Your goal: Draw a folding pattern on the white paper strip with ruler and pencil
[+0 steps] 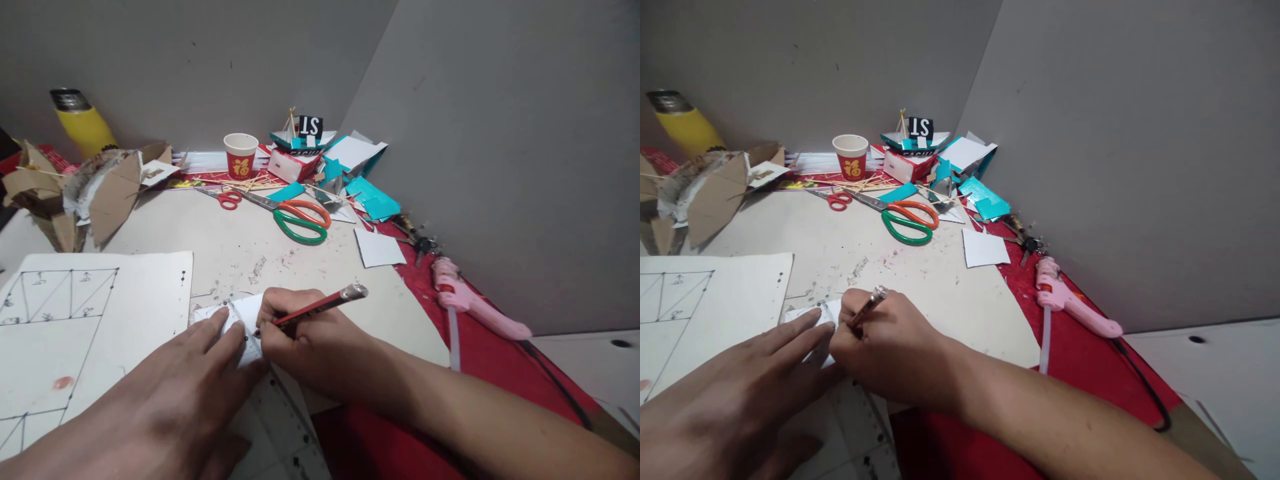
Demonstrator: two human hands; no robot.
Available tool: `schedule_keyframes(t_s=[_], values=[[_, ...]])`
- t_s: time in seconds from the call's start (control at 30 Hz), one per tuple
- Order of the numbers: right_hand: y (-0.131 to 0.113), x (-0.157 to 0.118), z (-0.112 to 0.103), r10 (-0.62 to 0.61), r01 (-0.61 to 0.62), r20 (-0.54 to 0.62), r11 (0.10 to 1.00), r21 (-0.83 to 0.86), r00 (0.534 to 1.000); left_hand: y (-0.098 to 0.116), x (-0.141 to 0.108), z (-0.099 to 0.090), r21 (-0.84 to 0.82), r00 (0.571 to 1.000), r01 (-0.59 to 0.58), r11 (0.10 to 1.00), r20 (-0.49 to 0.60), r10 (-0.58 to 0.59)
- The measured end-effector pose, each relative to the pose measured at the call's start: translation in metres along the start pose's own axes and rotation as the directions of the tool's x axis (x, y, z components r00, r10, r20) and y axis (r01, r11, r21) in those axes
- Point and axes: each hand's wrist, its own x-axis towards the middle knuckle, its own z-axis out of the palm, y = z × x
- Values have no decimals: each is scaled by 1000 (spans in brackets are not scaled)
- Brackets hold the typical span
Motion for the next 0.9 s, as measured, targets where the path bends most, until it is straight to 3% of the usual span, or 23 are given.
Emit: schedule_keyframes(t_s=[0.43, 0.9], values=[[-5, -5, -6, -102, 110, 71, 987, -116, 992, 1, 1, -4, 19, 1000, -12, 1000, 14, 11], [-8, -8, -10, -123, 137, 105, 980, -143, 987, -1, -1, -2, 0, 999, -27, 1000, -42, 27]])
